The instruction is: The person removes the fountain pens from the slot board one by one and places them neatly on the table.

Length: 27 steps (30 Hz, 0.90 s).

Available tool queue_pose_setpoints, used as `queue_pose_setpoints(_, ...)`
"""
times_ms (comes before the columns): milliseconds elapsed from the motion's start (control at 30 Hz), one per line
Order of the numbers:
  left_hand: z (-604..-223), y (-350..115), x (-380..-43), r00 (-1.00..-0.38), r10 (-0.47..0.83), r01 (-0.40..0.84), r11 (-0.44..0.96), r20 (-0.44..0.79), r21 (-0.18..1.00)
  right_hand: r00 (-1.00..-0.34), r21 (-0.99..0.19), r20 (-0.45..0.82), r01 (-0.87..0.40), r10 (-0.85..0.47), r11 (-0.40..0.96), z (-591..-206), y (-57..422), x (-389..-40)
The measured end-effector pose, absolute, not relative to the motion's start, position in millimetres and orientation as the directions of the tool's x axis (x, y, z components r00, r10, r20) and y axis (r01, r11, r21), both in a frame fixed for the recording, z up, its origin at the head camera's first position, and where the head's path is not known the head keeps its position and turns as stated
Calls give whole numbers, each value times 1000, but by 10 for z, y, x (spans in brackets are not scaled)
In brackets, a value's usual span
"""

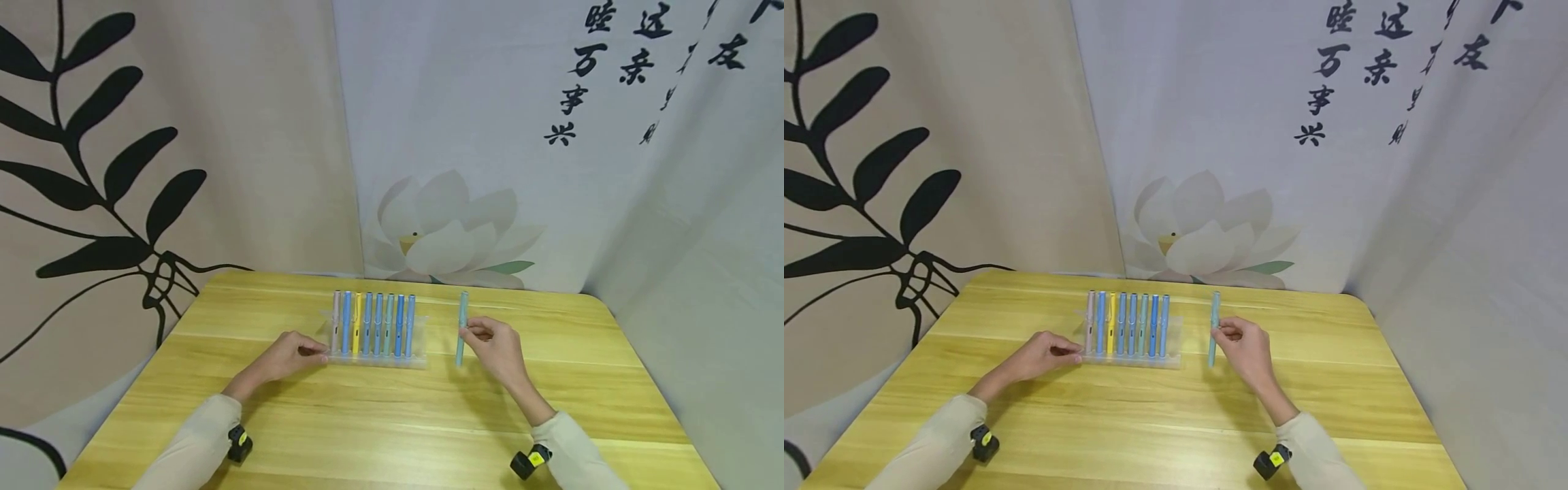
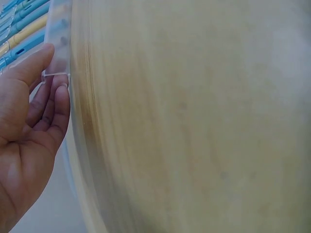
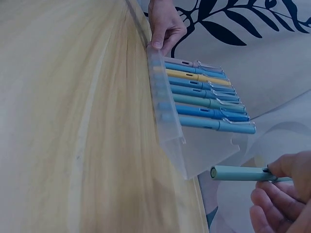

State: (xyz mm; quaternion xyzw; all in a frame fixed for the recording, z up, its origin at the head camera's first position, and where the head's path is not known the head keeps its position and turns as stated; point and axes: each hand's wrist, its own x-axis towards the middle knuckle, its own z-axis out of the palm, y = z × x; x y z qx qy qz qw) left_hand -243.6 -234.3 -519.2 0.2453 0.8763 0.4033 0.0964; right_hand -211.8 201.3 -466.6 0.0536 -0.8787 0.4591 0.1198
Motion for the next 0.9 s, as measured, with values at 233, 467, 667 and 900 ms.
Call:
queue_pose_setpoints(233, -5183, -2345, -2432, -863, 504, 357, 557, 36, 750, -980, -792, 197, -137, 37, 595, -4726, 2132, -2087)
queue_pose_setpoints(467, -5176, -2348, -2435, -862, 506, 365, 557, 43, 746, -986, -788, 155, -85, 63, 610, -4798, 2201, -2060)
queue_pose_setpoints(667, -5176, -2349, -2431, -857, 513, 373, 551, 49, 746, -991, -777, 108, -30, 85, 629, -4880, 2228, -2025)
queue_pose_setpoints(900, -5180, -2340, -2425, -858, 513, 364, 553, 38, 750, -993, -781, 68, 5, 93, 625, -4967, 2251, -1977)
